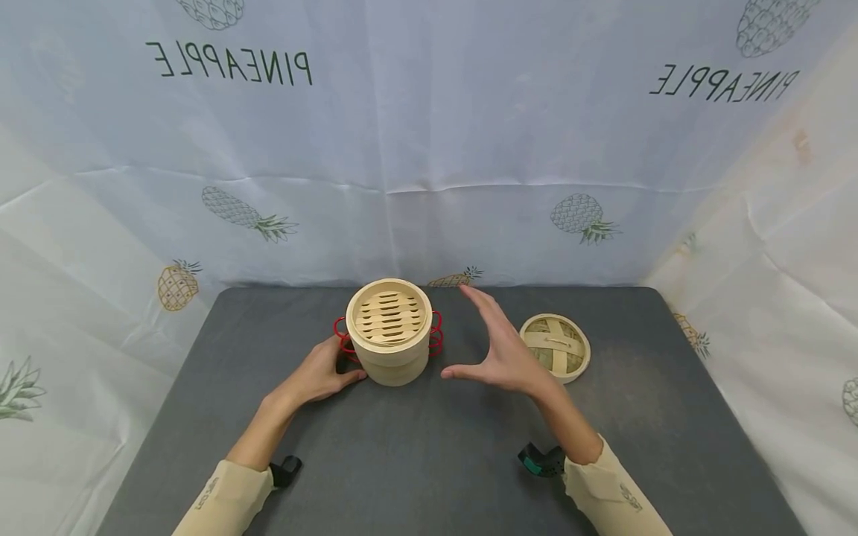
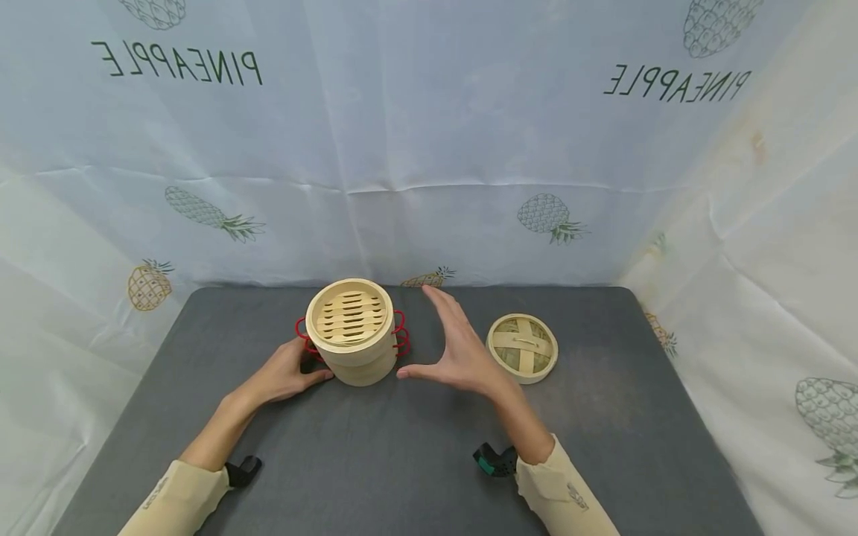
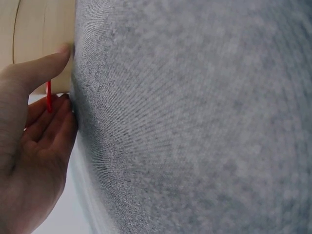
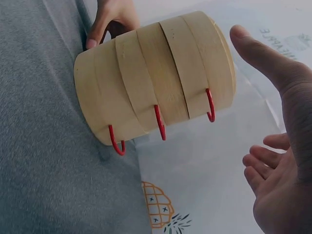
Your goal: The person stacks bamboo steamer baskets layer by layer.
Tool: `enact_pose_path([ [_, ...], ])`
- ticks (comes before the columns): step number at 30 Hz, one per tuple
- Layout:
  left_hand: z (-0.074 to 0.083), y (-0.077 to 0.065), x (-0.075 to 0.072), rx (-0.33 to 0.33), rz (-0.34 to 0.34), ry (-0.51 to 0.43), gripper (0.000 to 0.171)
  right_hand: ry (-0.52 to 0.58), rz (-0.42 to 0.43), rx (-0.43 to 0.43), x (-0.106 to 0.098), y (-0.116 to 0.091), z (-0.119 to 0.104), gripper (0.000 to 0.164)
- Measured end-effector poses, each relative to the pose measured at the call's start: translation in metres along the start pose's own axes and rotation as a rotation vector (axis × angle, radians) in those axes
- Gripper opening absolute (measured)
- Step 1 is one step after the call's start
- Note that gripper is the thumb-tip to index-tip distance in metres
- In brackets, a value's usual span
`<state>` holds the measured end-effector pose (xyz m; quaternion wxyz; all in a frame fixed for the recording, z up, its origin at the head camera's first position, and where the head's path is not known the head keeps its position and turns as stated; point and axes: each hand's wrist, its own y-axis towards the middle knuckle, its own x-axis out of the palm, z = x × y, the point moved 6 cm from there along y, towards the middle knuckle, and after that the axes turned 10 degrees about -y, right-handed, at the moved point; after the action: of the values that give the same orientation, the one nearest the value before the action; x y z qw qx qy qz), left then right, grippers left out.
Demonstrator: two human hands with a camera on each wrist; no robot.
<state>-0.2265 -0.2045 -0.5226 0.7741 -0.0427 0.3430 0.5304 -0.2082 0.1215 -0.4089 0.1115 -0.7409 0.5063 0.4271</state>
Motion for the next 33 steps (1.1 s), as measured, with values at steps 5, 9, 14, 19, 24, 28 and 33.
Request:
enact_pose_path([
  [5,0.003,-0.001,-0.001,-0.016,-0.002,0.001,0.063,-0.002,0.006,-0.015,-0.003,-0.005,0.002,0.129],
  [9,0.004,-0.001,-0.001,-0.017,-0.007,-0.004,0.063,-0.003,0.008,-0.029,-0.007,-0.009,0.004,0.13],
  [14,0.006,-0.002,-0.002,-0.036,-0.003,0.008,0.065,-0.013,-0.001,-0.024,-0.01,-0.014,0.009,0.13],
  [19,-0.004,-0.001,0.002,-0.085,-0.025,0.041,0.064,-0.02,0.004,-0.022,-0.013,-0.02,0.016,0.129],
  [24,0.011,0.002,0.002,-0.146,-0.056,0.046,0.061,-0.043,-0.007,-0.015,-0.016,-0.029,0.026,0.128],
  [28,0.007,0.0,0.002,-0.067,-0.026,0.019,0.06,-0.067,-0.026,-0.006,-0.019,-0.036,0.034,0.125],
  [33,-0.006,-0.002,0.001,-0.003,-0.002,0.004,0.063,-0.061,-0.003,0.007,-0.023,-0.044,0.044,0.118],
])
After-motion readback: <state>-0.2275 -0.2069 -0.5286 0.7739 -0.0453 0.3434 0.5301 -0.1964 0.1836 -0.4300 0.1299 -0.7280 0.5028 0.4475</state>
